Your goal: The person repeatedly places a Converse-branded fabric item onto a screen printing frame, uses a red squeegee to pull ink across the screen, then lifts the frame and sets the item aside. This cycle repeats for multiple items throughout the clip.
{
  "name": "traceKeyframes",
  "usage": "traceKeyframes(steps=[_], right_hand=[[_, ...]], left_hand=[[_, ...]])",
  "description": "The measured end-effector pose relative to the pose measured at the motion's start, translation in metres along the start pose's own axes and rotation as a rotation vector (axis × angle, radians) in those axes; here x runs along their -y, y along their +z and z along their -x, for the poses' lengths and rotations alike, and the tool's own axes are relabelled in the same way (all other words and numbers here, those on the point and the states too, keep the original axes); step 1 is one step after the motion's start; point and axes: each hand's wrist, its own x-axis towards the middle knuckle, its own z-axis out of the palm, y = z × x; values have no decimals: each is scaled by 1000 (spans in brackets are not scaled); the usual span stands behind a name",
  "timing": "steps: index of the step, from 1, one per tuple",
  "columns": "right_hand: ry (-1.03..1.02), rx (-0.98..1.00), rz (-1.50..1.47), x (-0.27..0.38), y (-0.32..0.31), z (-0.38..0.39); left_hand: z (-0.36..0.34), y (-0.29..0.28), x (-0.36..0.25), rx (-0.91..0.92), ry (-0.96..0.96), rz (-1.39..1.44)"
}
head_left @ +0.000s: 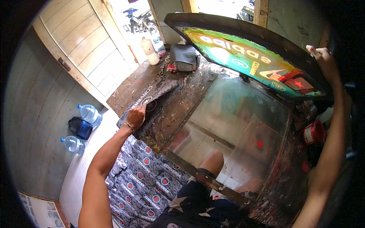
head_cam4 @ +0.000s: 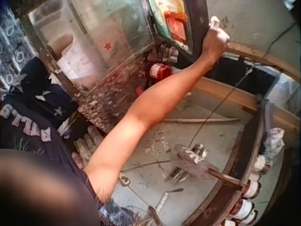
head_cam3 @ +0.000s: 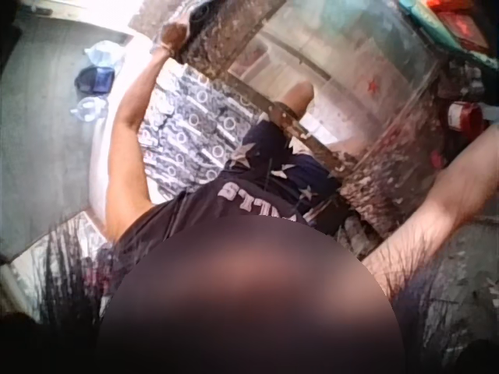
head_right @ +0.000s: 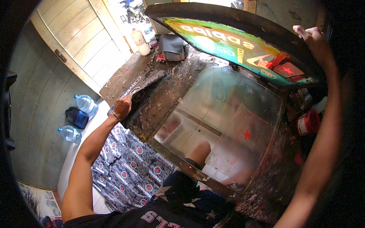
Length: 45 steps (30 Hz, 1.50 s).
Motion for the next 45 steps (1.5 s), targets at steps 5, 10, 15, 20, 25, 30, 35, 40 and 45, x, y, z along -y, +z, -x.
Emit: traceKeyframes(steps=[5,10,15,20,25,30,35,40,45], right_hand=[[3,-51,30,-1,6,4],[68,93,62,10,-1,3],[58,74,77,23,-4,10],[-1,-31,56,19,3,12],[-32,-40,39,11,6,5],[5,-1,6,14,3,8],[25,66,81,22,-3,11],[85,144,108,31,-9,10],[92,116,112,40,-9,12]], left_hand=[[-26,-43,36,-70,-51,-14],[-45,-57,84,-132,-177,113],[-43,-36,98,90,-260,-129],[-46,-4,70,153,-319,-154],[-38,14,41,202,33,-127],[-32,24,18,305,255,-85],[-39,15,5,472,296,-94],[-79,-49,29,447,213,-291],[-130,-120,36,337,264,-405]])
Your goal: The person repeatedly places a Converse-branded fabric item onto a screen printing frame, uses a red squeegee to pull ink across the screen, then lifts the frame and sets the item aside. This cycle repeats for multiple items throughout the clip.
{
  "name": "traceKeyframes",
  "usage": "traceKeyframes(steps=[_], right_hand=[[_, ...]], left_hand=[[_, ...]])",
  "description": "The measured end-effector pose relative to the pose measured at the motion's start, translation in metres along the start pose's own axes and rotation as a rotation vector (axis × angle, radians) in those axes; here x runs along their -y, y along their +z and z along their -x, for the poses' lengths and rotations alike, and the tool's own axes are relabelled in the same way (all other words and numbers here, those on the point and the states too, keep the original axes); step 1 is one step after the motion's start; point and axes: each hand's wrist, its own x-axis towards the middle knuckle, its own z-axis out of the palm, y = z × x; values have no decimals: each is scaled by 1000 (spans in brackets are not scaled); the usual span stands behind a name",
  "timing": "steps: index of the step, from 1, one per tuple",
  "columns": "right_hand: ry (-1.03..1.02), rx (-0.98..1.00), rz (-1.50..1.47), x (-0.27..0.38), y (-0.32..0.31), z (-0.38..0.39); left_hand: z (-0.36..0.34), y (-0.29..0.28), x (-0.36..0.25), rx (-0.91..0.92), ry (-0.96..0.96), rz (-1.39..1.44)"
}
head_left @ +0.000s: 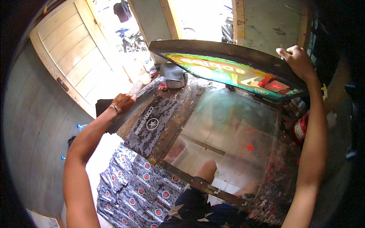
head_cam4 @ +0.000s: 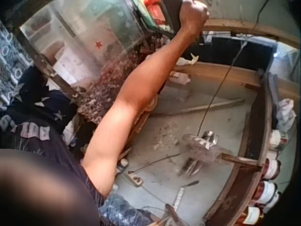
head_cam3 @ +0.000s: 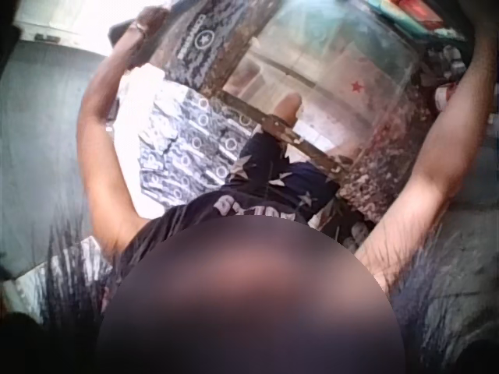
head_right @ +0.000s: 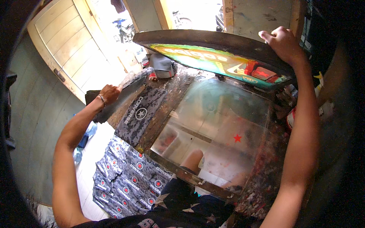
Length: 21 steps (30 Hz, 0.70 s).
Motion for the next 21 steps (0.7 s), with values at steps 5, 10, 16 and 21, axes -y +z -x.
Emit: traceKeyframes(steps=[5,10,16,21], right_hand=[[-22,-34,-18,5,3,6],[37,-6,58,9,-2,4],[-15,61,-19,11,-7,11],[-72,-74,10,5,0,8]], left_hand=[[-22,-60,-124,-274,39,-68],[-9,-84,-344,-136,325,253],[6,-76,-428,48,188,716],[10,-90,-387,325,203,1021]])
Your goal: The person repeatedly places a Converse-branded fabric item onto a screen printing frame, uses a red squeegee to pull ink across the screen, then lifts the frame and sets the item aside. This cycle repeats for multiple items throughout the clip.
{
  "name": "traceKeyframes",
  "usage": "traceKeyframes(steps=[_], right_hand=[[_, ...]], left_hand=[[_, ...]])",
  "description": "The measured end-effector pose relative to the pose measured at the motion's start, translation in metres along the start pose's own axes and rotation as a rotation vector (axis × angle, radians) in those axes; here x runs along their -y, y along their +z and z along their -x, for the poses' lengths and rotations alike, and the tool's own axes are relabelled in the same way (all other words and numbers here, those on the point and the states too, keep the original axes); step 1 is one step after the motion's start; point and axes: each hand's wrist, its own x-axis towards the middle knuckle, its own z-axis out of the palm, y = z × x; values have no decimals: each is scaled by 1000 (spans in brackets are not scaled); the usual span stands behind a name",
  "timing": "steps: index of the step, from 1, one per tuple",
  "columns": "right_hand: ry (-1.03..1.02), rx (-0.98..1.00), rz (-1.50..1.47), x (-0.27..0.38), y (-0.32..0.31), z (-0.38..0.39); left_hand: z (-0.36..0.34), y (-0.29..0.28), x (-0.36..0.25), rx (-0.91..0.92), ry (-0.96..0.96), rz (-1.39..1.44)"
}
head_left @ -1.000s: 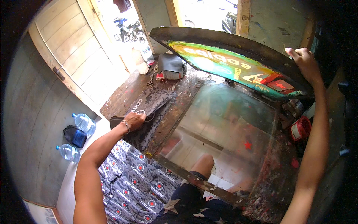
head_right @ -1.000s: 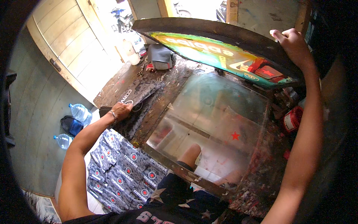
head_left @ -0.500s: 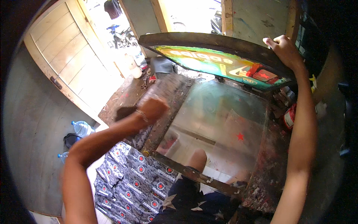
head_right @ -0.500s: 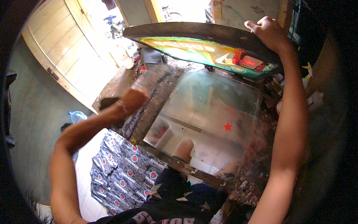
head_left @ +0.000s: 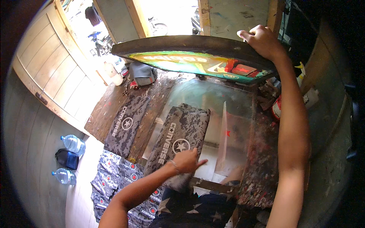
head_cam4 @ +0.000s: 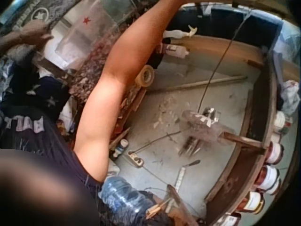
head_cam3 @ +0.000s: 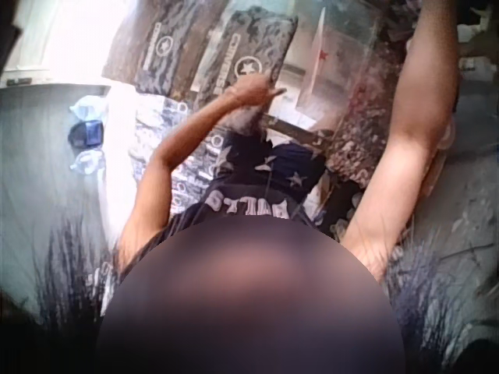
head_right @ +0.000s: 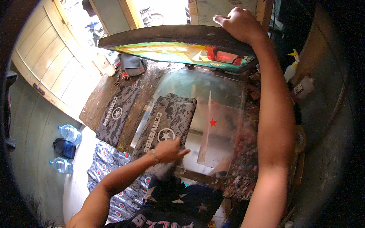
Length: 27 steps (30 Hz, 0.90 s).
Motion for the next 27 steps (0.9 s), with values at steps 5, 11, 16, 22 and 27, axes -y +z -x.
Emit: traceKeyframes(steps=[5,11,16,22,27], right_hand=[[-32,33,6,-16,11,-9],[32,21,-34,-23,14,-15],[18,46,-41,-22,11,-18],[-33,-14,-27,-11,7,-14],[82,126,-28,1,-6,-10]], left_hand=[[12,-37,81,-549,-77,33],[-9,7,119,-578,-270,-63],[-31,-4,130,-566,-444,125],[-59,-33,142,-347,-339,506],[-73,-63,157,-149,-323,913]])
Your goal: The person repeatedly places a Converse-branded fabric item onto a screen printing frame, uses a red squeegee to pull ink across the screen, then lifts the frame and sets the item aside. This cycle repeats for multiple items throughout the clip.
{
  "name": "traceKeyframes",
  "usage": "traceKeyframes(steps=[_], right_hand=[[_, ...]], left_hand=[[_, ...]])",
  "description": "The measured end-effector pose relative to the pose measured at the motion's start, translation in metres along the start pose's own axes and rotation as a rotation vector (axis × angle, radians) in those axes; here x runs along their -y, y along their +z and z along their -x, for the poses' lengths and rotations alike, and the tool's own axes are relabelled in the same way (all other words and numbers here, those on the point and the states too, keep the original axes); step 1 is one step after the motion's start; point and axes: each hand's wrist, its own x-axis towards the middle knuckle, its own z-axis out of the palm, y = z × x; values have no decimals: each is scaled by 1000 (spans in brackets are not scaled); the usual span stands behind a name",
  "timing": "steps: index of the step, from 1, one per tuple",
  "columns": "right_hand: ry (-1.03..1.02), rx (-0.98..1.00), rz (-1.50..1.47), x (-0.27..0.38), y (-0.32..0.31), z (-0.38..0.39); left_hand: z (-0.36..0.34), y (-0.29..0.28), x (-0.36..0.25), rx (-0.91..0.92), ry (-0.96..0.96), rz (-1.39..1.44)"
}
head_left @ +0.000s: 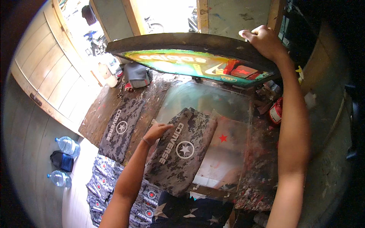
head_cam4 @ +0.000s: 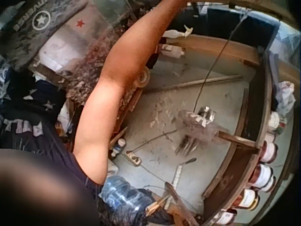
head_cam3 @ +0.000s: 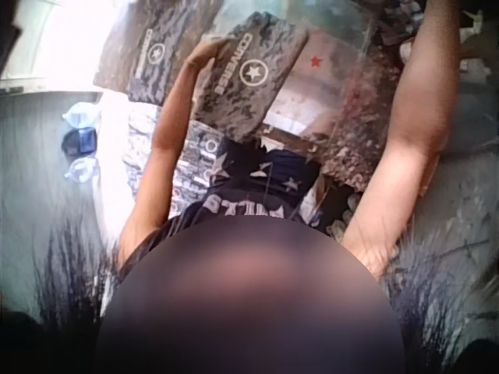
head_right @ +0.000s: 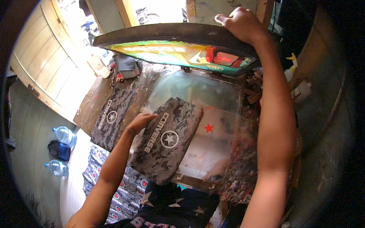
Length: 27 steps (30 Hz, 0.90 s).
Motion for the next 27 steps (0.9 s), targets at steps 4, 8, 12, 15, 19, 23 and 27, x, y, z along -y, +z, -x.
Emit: traceKeyframes(steps=[4,8,12,15,19,23,27], right_hand=[[17,15,11,8,-7,3],[25,13,15,11,-9,3],[65,35,-2,9,-7,1],[42,-19,7,7,-3,-5],[10,-6,11,0,-2,-11],[-31,-34,-12,-7,-1,-13],[-30,-29,42,-8,1,-16]], left_hand=[[-21,-7,-21,195,68,277],[-44,2,-43,308,-23,329],[-61,16,-53,332,-49,286],[-68,26,-50,343,74,371],[-63,26,-37,162,159,315],[-39,-4,-16,98,175,351],[-20,-36,1,70,126,528]])
